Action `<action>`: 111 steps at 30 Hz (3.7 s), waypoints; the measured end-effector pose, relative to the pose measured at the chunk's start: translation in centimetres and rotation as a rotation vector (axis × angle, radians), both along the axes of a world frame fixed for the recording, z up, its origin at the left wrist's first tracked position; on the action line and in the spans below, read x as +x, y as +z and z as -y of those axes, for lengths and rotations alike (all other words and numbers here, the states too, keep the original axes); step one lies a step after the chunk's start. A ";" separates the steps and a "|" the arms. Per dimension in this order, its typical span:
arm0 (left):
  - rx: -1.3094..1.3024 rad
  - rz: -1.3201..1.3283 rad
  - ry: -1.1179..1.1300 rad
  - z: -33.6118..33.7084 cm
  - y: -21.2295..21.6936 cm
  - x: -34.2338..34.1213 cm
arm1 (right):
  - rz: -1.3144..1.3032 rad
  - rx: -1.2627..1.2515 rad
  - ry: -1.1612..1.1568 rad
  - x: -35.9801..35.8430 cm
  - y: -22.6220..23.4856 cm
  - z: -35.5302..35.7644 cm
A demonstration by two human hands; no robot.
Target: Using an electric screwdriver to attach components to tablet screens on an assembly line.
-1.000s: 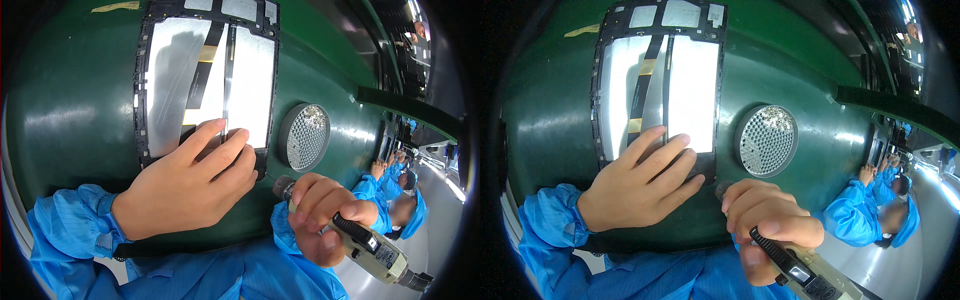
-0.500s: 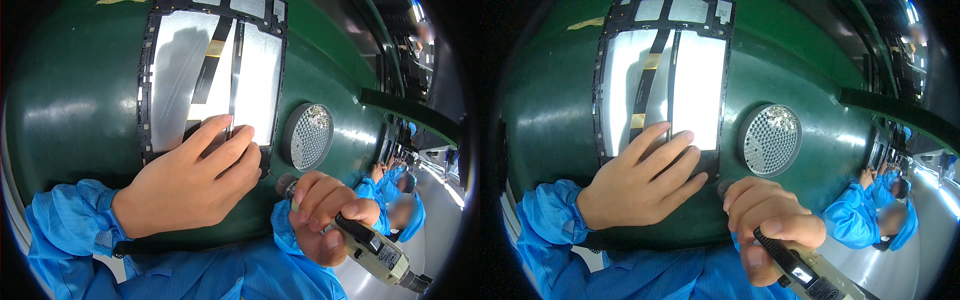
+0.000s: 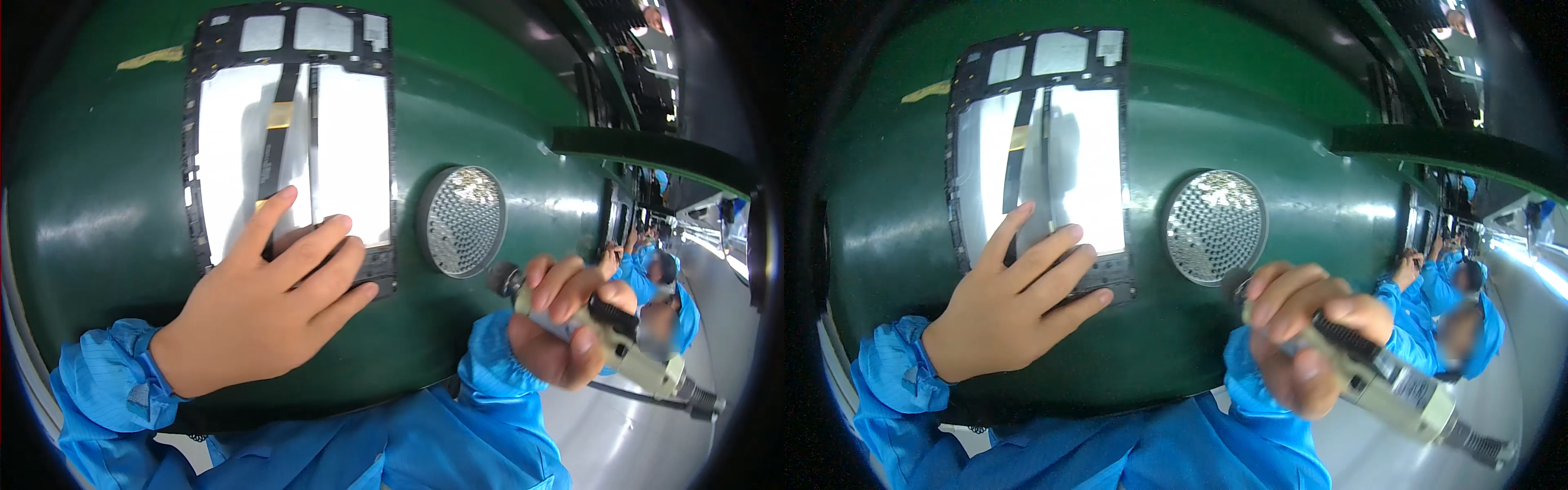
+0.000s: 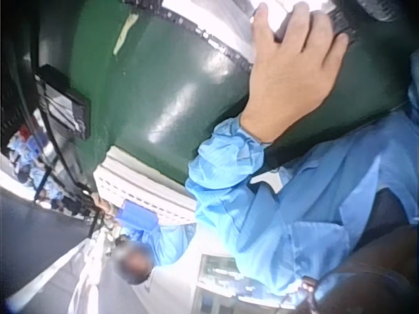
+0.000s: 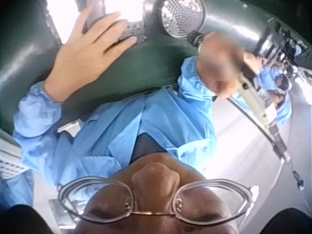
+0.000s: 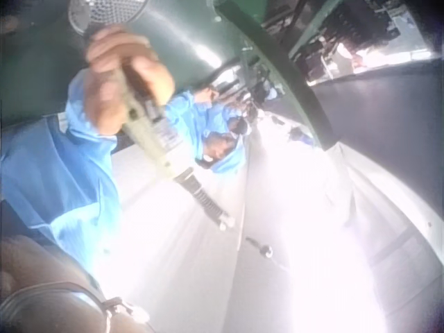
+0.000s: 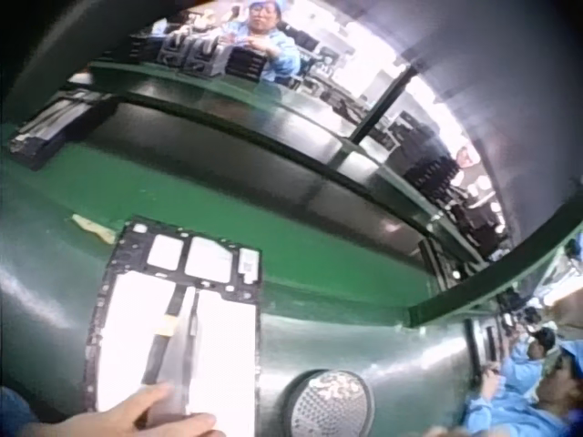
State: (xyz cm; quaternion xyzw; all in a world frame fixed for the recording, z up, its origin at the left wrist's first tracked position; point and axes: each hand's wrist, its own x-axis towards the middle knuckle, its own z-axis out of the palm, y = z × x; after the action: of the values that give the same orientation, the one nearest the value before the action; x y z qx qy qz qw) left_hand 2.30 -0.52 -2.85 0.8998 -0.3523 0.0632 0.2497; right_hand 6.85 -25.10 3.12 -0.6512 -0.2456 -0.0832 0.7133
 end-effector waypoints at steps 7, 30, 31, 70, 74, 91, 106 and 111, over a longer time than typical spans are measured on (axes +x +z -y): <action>0.004 -0.002 -0.025 1.2 0.2 -0.1 | -0.079 0.092 -0.060 0.7 -1.1 1.6; -0.015 0.055 0.005 1.0 0.0 -0.3 | -0.141 0.166 0.020 4.0 -3.3 -5.0; -0.014 0.054 0.006 1.0 0.0 -0.3 | -0.135 0.171 0.033 4.0 -3.4 -4.9; -0.260 0.112 -0.007 0.2 -0.6 -0.5 | -0.104 0.036 0.224 -2.6 -0.5 -7.0; -0.259 0.115 -0.007 0.1 -0.6 -0.5 | -0.071 -0.070 0.241 -2.6 -0.6 -7.4; -0.145 0.133 -0.086 0.0 0.2 0.4 | 0.033 0.035 0.037 -1.4 0.3 -1.2; -0.170 -0.049 -0.226 -0.2 1.3 2.0 | 0.028 0.096 -0.140 0.6 -1.2 4.4; -0.052 -0.024 -0.007 0.1 1.9 -0.7 | 0.074 0.096 -0.193 0.9 -1.7 5.6</action>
State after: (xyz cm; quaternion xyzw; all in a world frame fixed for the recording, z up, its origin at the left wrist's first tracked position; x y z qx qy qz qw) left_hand 1.60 -0.58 -0.97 0.8924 -0.3507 0.0605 0.2775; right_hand 7.72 -30.74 1.43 -0.6332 -0.2036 -0.1872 0.7229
